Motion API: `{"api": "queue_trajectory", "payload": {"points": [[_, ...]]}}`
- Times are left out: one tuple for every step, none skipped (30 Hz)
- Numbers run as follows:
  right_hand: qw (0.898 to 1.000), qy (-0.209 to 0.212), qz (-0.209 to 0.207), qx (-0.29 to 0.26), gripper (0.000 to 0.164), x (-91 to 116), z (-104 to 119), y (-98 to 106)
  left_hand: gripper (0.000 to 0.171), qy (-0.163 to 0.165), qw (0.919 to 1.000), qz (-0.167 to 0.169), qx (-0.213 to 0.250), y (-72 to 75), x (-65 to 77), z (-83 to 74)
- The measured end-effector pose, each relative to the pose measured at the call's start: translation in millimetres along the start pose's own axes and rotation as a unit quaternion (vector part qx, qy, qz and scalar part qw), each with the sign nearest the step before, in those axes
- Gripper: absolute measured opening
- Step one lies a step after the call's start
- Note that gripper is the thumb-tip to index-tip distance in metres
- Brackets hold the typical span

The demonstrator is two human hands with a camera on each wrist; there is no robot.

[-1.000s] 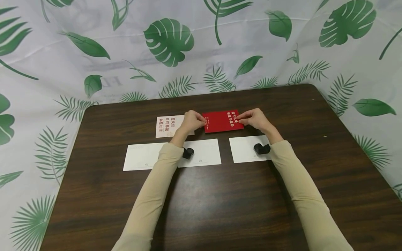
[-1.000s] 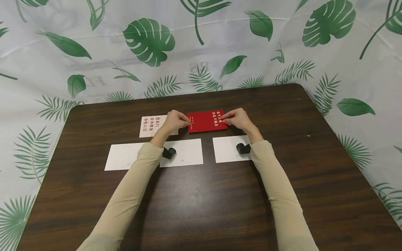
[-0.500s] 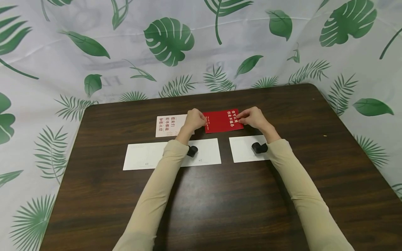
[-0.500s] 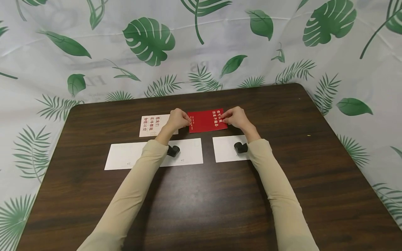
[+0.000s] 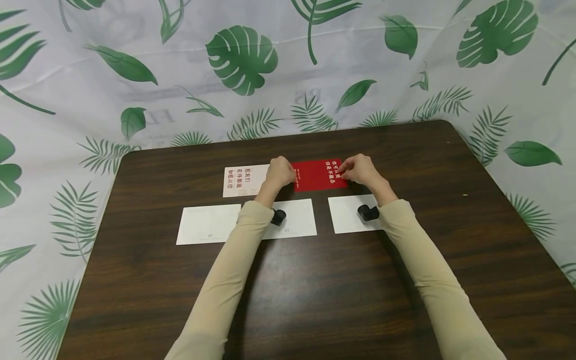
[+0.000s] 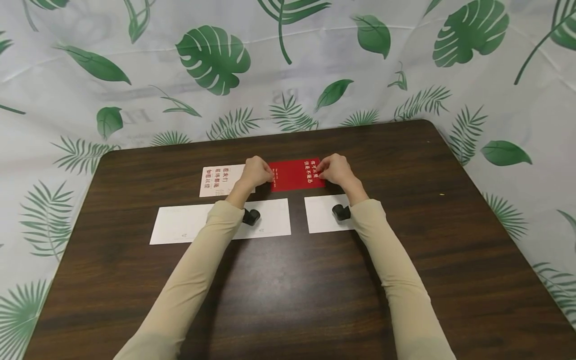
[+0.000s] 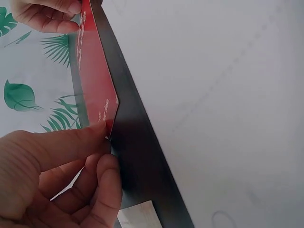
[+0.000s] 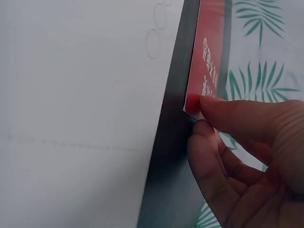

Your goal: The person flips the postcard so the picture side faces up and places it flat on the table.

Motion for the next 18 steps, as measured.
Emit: {"api": "queue_trajectory", "payload": {"points": [[1.0,-0.002,-0.001,0.001,0.017,0,0,0,0.017,-0.002,1.0,-0.001,-0.002,0.1,0.0,0.0],[1.0,-0.001,-0.002,0.003,0.017,1,0,0,0.017,-0.003,1.0,0.0,-0.001,0.2,0.3,-0.1],[1.0,-0.003,-0.004,0.001,0.017,1,0,0,0.017,-0.005,1.0,0.0,-0.001,0.5,0.5,-0.1],[1.0,-0.006,-0.004,-0.002,0.018,1,0,0,0.018,-0.005,1.0,0.0,-0.001,0.8,0.8,-0.1],[1.0,-0.009,-0.005,-0.005,0.018,0,-1,-1,0.018,-0.007,1.0,0.001,0.001,1.2,1.3,0.2],[1.0,-0.01,-0.004,-0.009,0.019,0,-2,-1,0.019,-0.008,1.0,0.002,0.004,1.5,1.7,0.6],[1.0,-0.011,-0.003,-0.014,0.02,1,-2,-1,0.019,-0.009,0.9999,0.003,0.007,1.5,1.9,1.4],[1.0,-0.014,-0.005,-0.022,0.021,1,-3,-2,0.019,-0.011,0.9999,0.003,0.012,1.7,2.3,2.1],[0.999,-0.016,-0.007,-0.031,0.022,1,-4,-2,0.019,-0.013,0.9997,0.004,0.019,1.9,2.9,2.9],[0.999,-0.018,-0.009,-0.04,0.023,1,-6,-2,0.018,-0.013,0.9995,0.006,0.029,2.3,3.6,3.7],[0.999,-0.016,-0.013,-0.048,0.023,2,-6,-2,0.017,-0.015,0.9991,0.009,0.039,3.0,4.3,4.4],[0.998,-0.012,-0.017,-0.057,0.023,2,-7,-3,0.016,-0.012,0.9986,0.012,0.051,4.3,5.3,4.5],[0.998,-0.009,-0.022,-0.063,0.022,2,-8,-3,0.015,-0.011,0.9978,0.014,0.064,5.3,6.0,5.4],[0.997,-0.005,-0.026,-0.067,0.021,3,-8,-3,0.014,-0.01,0.9967,0.015,0.079,6.7,6.6,6.3],[0.997,0.0,-0.028,-0.071,0.021,3,-8,-3,0.014,-0.01,0.9955,0.016,0.092,8.2,7.2,7.3],[0.997,0.004,-0.03,-0.074,0.02,3,-7,-3,0.013,-0.01,0.9942,0.018,0.106,10.2,7.8,7.9],[0.996,0.006,-0.031,-0.078,0.02,4,-5,-3,0.012,-0.011,0.9927,0.018,0.119,11.9,8.1,9.2],[0.996,0.006,-0.031,-0.083,0.02,4,-4,-2,0.012,-0.012,0.9913,0.017,0.13,13.5,8.3,10.5]]}}
Point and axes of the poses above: each hand's wrist, its own x-axis away from the middle knuckle, its own y-axis out of the back of the hand, z = x × y, the point moved 1 cm from there along -x, towards the middle knuckle, and after that the axes turned 6 degrees about -z, right-handed, at the moved point
